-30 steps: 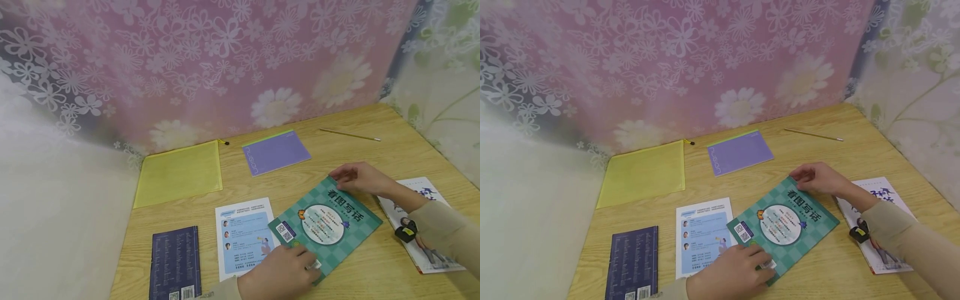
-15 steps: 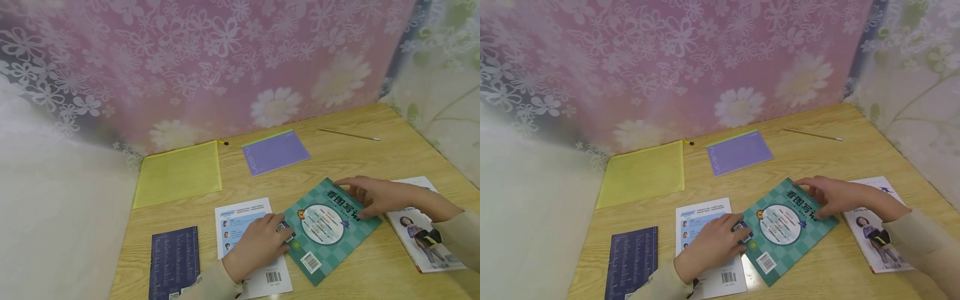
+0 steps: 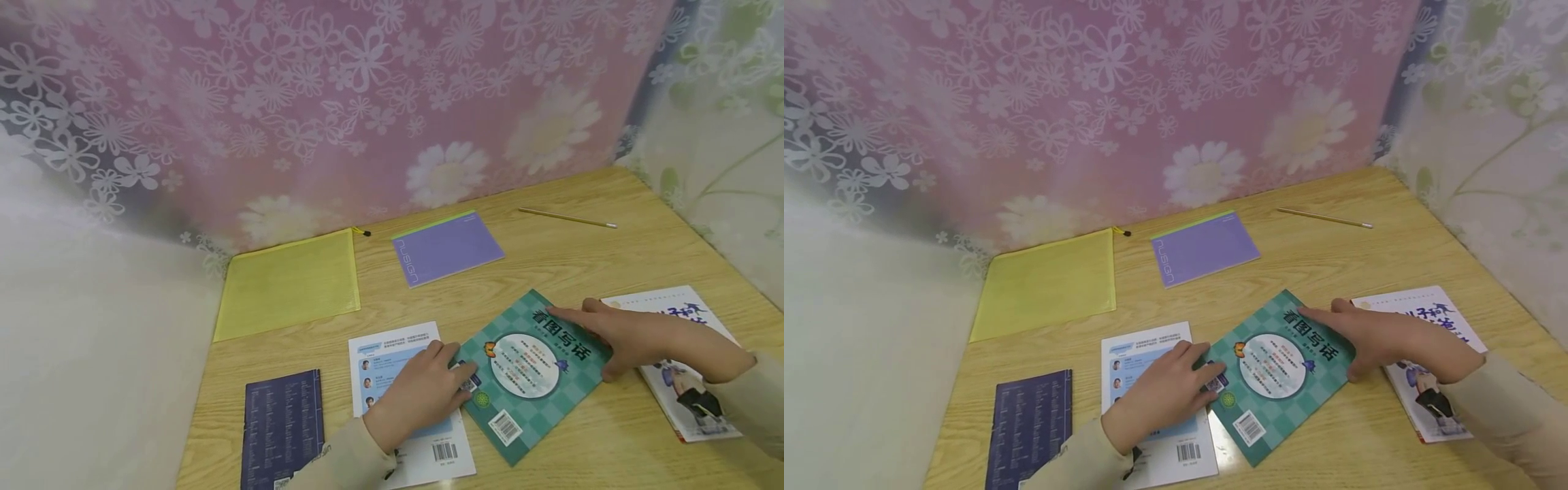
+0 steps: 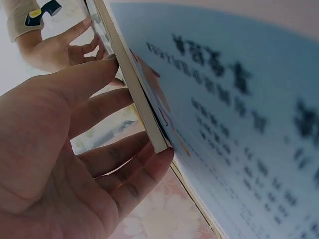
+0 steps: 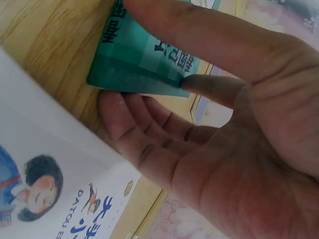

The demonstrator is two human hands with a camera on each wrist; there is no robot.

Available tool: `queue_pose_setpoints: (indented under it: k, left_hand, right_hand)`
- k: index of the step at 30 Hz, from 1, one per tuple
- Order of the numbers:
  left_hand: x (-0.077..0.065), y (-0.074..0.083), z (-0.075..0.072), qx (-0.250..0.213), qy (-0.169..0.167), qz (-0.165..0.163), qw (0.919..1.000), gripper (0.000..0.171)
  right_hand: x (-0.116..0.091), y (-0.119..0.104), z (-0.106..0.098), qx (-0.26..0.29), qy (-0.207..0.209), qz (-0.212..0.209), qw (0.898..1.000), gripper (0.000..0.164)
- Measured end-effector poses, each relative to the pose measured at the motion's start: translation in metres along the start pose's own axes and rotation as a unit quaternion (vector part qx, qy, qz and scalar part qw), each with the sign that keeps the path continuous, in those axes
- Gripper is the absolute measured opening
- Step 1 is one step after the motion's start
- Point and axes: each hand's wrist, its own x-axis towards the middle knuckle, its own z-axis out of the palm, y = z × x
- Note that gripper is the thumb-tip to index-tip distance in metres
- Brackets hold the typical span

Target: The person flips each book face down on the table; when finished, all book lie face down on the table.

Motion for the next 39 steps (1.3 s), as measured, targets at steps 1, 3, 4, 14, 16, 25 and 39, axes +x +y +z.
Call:
queue_pose_setpoints:
  k: [1, 3, 4, 14, 16, 25, 39]
  left_hand:
    - [0.000, 0.000, -0.001, 0.003, -0.003, -0.001, 1.0000, 0.044]
    - [0.000, 0.001, -0.001, 0.014, -0.009, -0.001, 0.9999, 0.044]
    - [0.000, 0.001, -0.002, 0.020, -0.010, 0.000, 0.9998, 0.044]
    - [-0.001, 0.008, -0.007, 0.031, -0.049, 0.014, 0.9982, 0.044]
    - [-0.002, 0.010, -0.008, 0.021, -0.062, 0.013, 0.9978, 0.044]
    - [-0.005, 0.016, -0.016, 0.005, -0.117, 0.057, 0.9915, 0.041]
    - [0.001, 0.035, -0.014, 0.024, -0.139, 0.119, 0.9827, 0.048]
  right_hand:
    - [0.000, 0.000, 0.000, -0.007, 0.004, -0.004, 1.000, 0.120]
    - [0.001, -0.001, 0.000, -0.025, 0.016, -0.012, 0.999, 0.115]
    - [0.001, -0.001, 0.000, -0.035, 0.024, -0.018, 0.999, 0.112]
    - [0.008, -0.001, -0.006, -0.101, 0.095, -0.053, 0.989, 0.082]
    - [0.009, 0.000, -0.006, -0.109, 0.106, -0.064, 0.986, 0.078]
    - [0.021, -0.002, 0.002, -0.137, 0.177, -0.129, 0.966, 0.057]
    - [0.029, -0.033, 0.023, -0.113, 0.145, -0.109, 0.977, 0.104]
